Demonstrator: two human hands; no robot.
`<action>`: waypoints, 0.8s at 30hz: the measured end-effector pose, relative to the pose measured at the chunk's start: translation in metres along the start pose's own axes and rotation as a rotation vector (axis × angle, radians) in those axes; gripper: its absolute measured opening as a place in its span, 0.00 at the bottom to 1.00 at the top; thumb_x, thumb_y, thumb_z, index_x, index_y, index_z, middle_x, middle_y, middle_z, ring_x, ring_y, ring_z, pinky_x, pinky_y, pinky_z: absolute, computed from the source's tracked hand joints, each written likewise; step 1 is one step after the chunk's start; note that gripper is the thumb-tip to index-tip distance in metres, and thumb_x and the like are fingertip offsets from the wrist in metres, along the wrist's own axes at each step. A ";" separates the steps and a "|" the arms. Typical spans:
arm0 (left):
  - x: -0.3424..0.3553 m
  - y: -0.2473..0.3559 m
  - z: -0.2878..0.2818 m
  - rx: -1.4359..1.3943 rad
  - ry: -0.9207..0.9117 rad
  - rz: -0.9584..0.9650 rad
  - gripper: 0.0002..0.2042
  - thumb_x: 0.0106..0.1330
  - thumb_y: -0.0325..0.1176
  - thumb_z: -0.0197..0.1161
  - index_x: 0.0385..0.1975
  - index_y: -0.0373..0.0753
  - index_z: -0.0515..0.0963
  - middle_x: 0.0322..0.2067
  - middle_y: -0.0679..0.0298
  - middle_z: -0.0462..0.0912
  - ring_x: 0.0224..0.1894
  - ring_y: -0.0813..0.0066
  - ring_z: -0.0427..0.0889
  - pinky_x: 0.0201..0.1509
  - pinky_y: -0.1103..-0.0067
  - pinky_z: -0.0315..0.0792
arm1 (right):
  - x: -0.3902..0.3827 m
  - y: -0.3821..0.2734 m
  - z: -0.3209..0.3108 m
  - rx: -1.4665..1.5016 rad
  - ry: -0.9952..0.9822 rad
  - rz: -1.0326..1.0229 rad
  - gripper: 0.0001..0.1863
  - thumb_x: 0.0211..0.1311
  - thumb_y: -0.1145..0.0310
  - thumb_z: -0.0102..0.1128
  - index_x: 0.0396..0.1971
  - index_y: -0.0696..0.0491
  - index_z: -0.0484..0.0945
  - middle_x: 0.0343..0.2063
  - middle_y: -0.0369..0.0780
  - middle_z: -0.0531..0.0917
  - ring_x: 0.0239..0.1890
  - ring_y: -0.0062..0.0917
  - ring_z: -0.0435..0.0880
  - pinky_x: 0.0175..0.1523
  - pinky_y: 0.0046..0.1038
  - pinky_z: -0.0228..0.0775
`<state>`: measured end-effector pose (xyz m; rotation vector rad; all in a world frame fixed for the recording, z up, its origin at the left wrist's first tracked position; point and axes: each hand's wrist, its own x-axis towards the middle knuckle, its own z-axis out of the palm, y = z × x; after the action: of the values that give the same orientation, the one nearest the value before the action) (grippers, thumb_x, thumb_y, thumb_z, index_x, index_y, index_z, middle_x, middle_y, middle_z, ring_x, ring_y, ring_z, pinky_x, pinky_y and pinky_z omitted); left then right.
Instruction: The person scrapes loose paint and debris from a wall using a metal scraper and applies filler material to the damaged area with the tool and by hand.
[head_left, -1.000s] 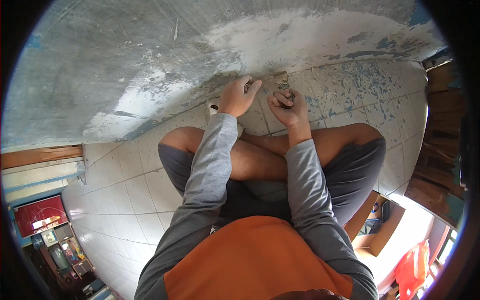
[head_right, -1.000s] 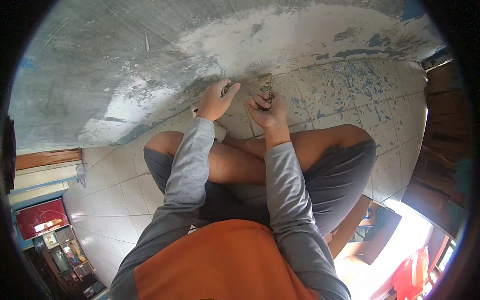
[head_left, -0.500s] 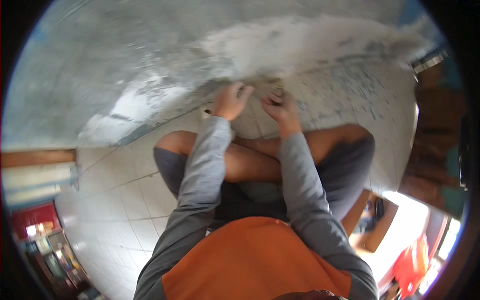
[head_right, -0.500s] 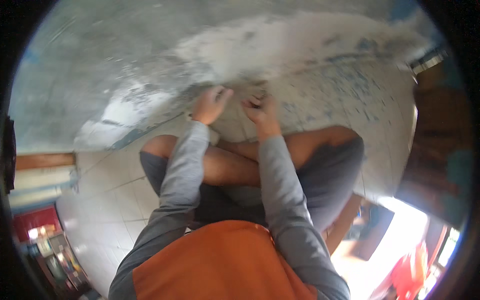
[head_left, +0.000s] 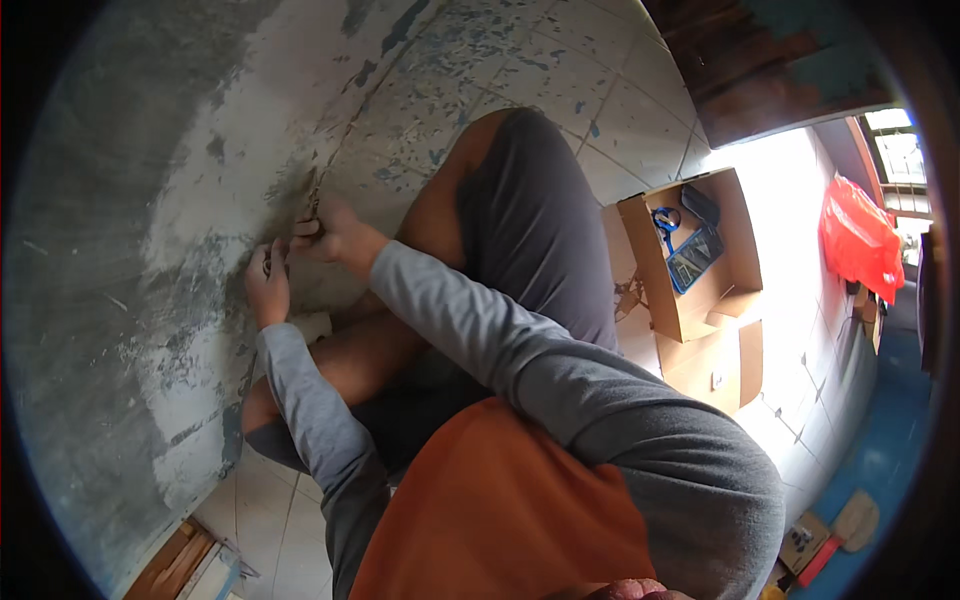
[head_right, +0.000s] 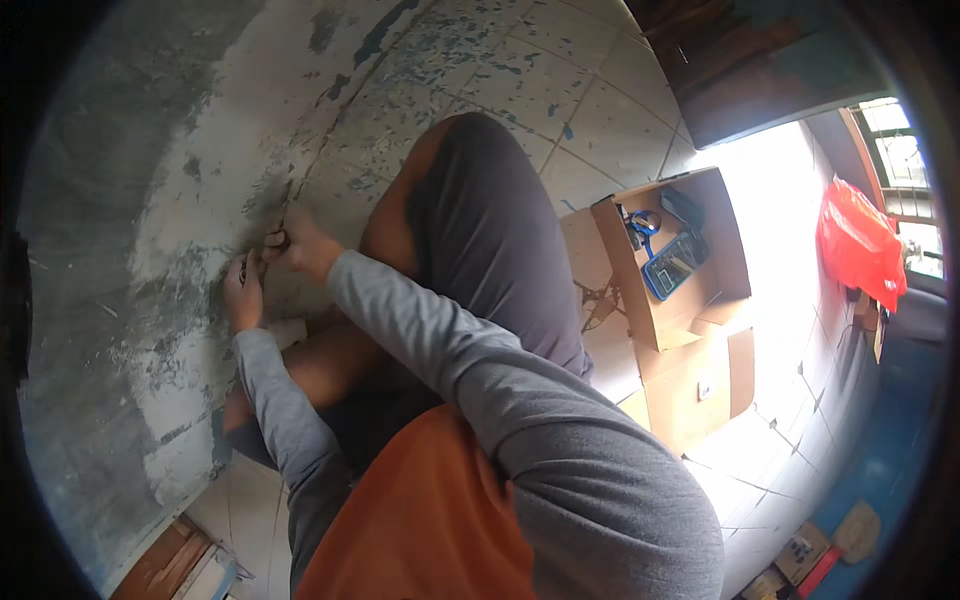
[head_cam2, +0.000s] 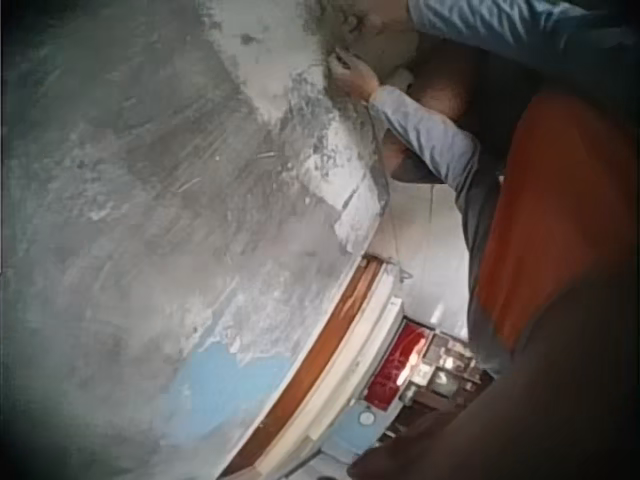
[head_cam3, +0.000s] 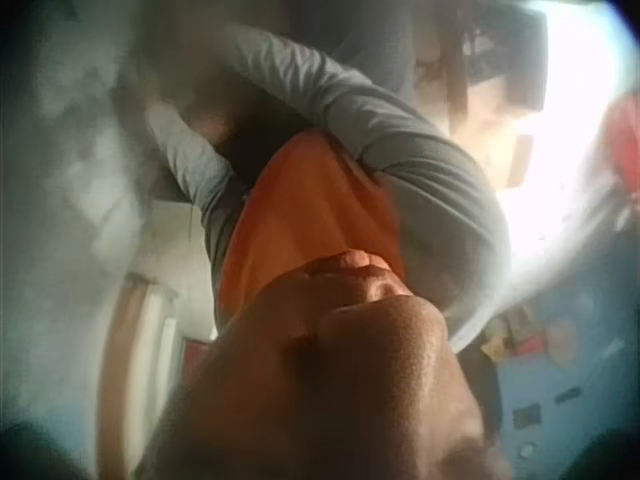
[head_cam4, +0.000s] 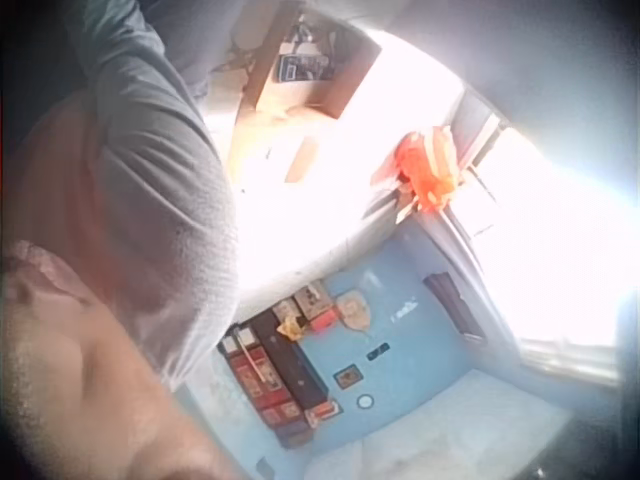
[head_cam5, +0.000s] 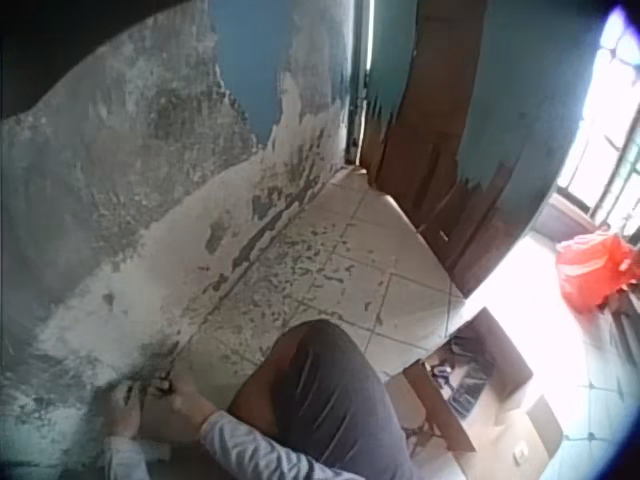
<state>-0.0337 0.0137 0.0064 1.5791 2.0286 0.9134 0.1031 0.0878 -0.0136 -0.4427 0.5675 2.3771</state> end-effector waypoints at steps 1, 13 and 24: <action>0.001 0.015 0.011 -0.043 -0.015 -0.082 0.18 0.69 0.44 0.54 0.27 0.32 0.74 0.16 0.69 0.67 0.21 0.82 0.64 0.26 0.79 0.60 | 0.006 -0.014 -0.007 0.001 0.118 -0.066 0.13 0.64 0.67 0.33 0.18 0.47 0.62 0.12 0.30 0.62 0.09 0.17 0.57 0.21 0.25 0.48; -0.002 -0.023 -0.003 -0.039 -0.002 -0.049 0.17 0.68 0.43 0.55 0.27 0.33 0.73 0.19 0.70 0.70 0.24 0.84 0.65 0.27 0.82 0.61 | 0.004 0.014 0.007 0.046 -0.076 0.032 0.13 0.64 0.64 0.37 0.19 0.44 0.65 0.12 0.30 0.64 0.10 0.17 0.58 0.21 0.25 0.49; -0.009 -0.032 0.005 -0.106 0.050 -0.035 0.17 0.67 0.44 0.57 0.34 0.32 0.76 0.26 0.67 0.76 0.30 0.85 0.68 0.33 0.82 0.65 | 0.000 0.030 0.010 -0.035 -0.075 0.000 0.16 0.68 0.58 0.35 0.19 0.42 0.66 0.12 0.28 0.64 0.09 0.15 0.55 0.21 0.22 0.48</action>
<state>-0.0500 0.0020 -0.0199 1.4743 1.9993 1.0396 0.0815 0.0722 0.0033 -0.3668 0.4920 2.3961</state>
